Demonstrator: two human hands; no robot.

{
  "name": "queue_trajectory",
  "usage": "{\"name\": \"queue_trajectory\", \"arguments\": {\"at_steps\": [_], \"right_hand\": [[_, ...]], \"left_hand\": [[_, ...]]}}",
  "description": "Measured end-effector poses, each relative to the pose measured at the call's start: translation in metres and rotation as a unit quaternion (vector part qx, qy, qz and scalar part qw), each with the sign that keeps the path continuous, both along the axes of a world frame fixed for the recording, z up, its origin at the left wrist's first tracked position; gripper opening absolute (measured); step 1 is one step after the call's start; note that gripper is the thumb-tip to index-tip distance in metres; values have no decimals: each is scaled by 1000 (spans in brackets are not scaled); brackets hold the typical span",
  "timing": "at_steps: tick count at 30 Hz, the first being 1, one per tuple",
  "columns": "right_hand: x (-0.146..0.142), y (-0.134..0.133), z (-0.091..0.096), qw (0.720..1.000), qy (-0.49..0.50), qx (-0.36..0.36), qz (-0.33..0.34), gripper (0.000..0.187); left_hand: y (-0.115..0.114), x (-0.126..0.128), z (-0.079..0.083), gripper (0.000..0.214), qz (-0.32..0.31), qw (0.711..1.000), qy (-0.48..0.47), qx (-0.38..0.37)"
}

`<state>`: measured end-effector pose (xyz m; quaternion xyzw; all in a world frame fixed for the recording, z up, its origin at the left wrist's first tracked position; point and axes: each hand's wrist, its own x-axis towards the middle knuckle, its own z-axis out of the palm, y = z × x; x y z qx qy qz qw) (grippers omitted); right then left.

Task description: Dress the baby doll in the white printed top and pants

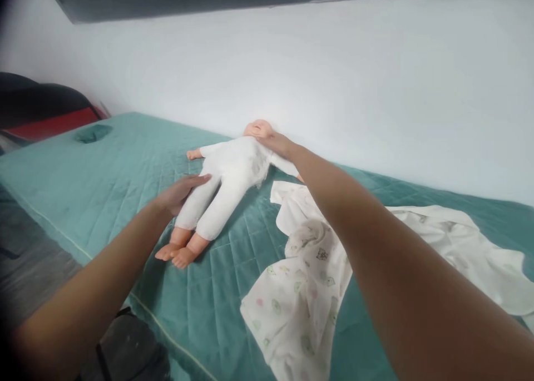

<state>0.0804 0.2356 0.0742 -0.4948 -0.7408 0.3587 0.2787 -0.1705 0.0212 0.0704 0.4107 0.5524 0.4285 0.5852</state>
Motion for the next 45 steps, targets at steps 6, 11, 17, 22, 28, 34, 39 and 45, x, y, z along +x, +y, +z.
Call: {"name": "queue_trajectory", "arguments": {"at_steps": [6,11,17,22,28,34,39,45], "right_hand": [[102,-18,-29,981,-20,-87,-169,53],[206,-71,-22,961,-156,-97,-206,48],[255,-164,10,886,-461,-1,-39,31],[243,-252,45,874,-476,98,-25,30],[245,-369,104,865,-448,225,21,39],[300,-459,135,867,-460,189,-11,37],[347,-506,115,946,-294,92,-101,36],[335,-515,59,987,-96,4,-133,80]], "left_hand": [[-20,24,10,46,149,891,418,98],[-78,115,15,38,-30,788,520,328],[-112,206,-10,42,-205,795,529,213],[-124,246,7,25,-247,762,493,340],[-151,308,38,30,-196,682,460,534],[-169,361,61,33,-269,546,519,600],[-181,364,71,34,-247,489,510,663],[-196,361,73,25,-93,604,503,611]]}}
